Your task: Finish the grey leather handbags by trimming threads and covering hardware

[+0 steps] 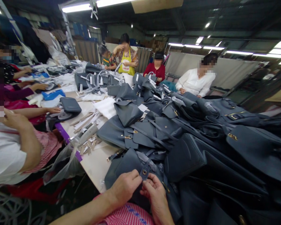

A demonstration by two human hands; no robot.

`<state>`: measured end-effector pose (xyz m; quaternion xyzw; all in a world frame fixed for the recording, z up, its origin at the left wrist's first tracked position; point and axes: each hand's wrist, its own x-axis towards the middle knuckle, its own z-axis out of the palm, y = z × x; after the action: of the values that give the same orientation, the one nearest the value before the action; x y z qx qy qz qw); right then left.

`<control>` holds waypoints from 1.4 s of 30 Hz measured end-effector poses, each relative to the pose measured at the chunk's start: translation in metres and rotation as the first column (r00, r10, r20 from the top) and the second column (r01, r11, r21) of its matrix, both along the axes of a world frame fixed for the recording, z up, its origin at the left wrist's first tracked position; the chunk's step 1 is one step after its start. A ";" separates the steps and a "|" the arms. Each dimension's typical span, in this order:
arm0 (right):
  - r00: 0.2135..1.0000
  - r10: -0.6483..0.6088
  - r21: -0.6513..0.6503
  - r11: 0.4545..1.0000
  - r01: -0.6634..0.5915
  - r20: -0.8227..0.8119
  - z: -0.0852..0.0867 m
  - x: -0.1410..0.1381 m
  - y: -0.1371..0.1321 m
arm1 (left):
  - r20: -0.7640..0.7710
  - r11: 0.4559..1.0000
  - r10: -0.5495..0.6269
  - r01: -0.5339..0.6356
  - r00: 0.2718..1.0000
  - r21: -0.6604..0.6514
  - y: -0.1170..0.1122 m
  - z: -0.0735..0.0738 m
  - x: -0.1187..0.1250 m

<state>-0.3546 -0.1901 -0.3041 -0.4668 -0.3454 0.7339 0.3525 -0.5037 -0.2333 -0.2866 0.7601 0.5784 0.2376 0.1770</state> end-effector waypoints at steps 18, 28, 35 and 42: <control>0.953 0.276 -0.036 0.961 -0.273 0.125 0.014 -0.016 -0.020 | -0.223 0.993 -0.052 0.074 0.974 0.094 0.052 0.027 -0.004; 0.792 0.495 0.103 0.822 -0.560 0.358 0.018 -0.016 -0.020 | 0.421 0.869 0.200 0.038 0.885 -0.494 0.036 0.018 -0.011; 0.644 0.575 0.143 0.680 -0.719 0.504 0.025 -0.003 0.005 | 0.610 0.772 0.490 0.015 0.622 -0.636 0.059 0.000 -0.005; 0.990 0.139 0.008 0.990 -0.139 0.036 0.017 0.117 -0.041 | 0.567 0.594 0.712 0.076 0.414 -0.801 0.051 -0.020 -0.003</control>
<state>-0.2378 -0.2315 -0.2874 -0.4524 -0.3872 0.7465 0.2969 -0.5067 -0.1820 -0.3062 0.2512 0.5980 0.3627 0.6691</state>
